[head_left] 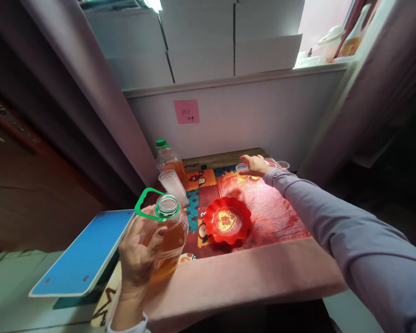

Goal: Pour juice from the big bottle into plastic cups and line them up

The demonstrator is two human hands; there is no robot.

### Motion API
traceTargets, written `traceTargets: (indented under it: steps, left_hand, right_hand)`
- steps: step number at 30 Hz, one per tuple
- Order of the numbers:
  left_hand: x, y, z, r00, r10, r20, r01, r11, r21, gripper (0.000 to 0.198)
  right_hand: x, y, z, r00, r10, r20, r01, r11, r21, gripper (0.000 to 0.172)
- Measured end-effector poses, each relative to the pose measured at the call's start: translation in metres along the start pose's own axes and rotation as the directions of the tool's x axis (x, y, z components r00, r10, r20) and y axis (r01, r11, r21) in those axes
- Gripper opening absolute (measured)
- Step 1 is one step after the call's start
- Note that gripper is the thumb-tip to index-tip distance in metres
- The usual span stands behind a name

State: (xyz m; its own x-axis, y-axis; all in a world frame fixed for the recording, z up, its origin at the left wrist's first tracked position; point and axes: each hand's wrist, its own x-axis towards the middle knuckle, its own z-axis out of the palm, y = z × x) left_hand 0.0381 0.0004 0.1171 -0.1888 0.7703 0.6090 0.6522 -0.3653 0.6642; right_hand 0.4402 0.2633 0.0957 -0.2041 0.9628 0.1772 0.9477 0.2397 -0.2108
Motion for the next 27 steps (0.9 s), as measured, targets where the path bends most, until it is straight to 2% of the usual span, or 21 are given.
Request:
traceTargets:
  steps: [7, 10, 16, 20, 27]
  left_hand:
    - [0.0, -0.001, -0.005, 1.0, 0.019, -0.011, -0.019, 0.999, 0.042, 0.053]
    - [-0.001, -0.007, -0.009, 0.999, 0.0, -0.044, 0.004, 0.996, 0.09, 0.052]
    - [-0.001, -0.011, -0.01, 1.0, 0.007, -0.026, -0.005, 0.995, 0.101, 0.042]
    - [-0.002, -0.01, -0.009, 0.997, -0.016, -0.074, 0.021, 0.997, 0.076, 0.044]
    - [-0.002, -0.006, -0.006, 0.997, -0.016, -0.071, 0.017, 1.0, 0.014, 0.041]
  right_hand:
    - [0.035, 0.023, 0.025, 0.999, 0.039, 0.033, -0.035, 0.994, -0.1, 0.074]
    - [0.039, 0.028, 0.034, 0.998, 0.043, 0.046, -0.036, 0.99, -0.138, 0.073]
    - [0.045, 0.036, 0.051, 0.995, 0.062, 0.076, -0.048, 0.983, -0.179, 0.063]
    - [0.047, 0.04, 0.06, 0.995, 0.062, 0.083, -0.045, 0.98, -0.192, 0.058]
    - [0.051, 0.042, 0.063, 0.992, 0.064, 0.104, -0.044, 0.982, -0.184, 0.061]
